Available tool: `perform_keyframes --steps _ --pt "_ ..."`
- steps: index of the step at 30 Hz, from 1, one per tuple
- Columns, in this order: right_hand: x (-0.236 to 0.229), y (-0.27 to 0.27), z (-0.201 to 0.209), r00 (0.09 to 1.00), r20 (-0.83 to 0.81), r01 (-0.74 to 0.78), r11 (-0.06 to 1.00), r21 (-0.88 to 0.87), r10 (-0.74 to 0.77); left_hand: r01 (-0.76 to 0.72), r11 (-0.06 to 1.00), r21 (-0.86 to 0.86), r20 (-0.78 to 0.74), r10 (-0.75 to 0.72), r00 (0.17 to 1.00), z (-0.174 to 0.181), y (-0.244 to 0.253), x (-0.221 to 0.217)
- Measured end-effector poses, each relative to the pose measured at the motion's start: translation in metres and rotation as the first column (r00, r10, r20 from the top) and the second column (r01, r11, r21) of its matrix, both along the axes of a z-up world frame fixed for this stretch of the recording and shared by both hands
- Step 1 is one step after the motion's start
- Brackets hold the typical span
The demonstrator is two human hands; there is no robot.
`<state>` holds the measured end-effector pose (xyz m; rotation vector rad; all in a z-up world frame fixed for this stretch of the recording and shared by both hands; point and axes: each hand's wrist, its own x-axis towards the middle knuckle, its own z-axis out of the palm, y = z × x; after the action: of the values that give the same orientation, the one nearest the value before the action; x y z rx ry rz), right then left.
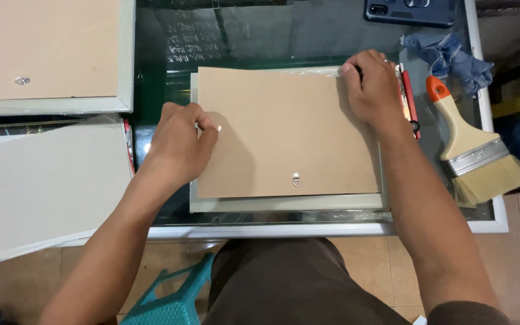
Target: The person is placing artwork prints into frames, securing the backing, and cleaning the glass.
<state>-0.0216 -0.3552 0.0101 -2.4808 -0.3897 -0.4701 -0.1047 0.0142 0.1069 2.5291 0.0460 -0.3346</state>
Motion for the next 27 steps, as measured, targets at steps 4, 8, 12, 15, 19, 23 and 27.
perform_keyframes --steps 4,8,12,15,19,23,27 --pt "0.000 -0.002 -0.001 0.998 0.061 -0.029 0.998 0.059 0.025 -0.077 0.984 -0.163 0.029 0.082 0.996 0.047 -0.022 -0.026" --pt "-0.006 -0.006 0.008 0.989 0.144 -0.060 0.993 0.102 0.045 -0.197 0.953 -0.229 -0.012 0.200 0.980 0.086 -0.039 -0.035" --pt "-0.017 -0.007 0.033 0.933 0.352 -0.076 0.997 -0.001 0.071 -0.066 0.966 -0.248 0.116 0.098 0.988 0.082 -0.034 -0.022" --pt "-0.026 -0.008 0.050 0.914 0.401 -0.082 0.996 0.019 0.067 -0.012 0.980 -0.200 0.151 0.043 0.988 0.083 -0.030 -0.022" --pt "-0.041 -0.019 0.071 0.942 0.324 -0.130 0.984 0.118 0.086 -0.045 0.970 -0.239 0.131 0.078 0.988 0.092 -0.027 -0.029" --pt "-0.061 -0.021 0.096 0.997 0.013 0.071 0.951 0.300 -0.078 0.004 0.855 -0.518 0.201 0.117 0.972 0.106 -0.011 -0.043" --pt "-0.072 -0.020 0.121 0.903 -0.413 0.069 0.911 0.408 0.117 0.128 0.682 -0.720 0.318 0.159 0.935 0.107 0.005 -0.040"
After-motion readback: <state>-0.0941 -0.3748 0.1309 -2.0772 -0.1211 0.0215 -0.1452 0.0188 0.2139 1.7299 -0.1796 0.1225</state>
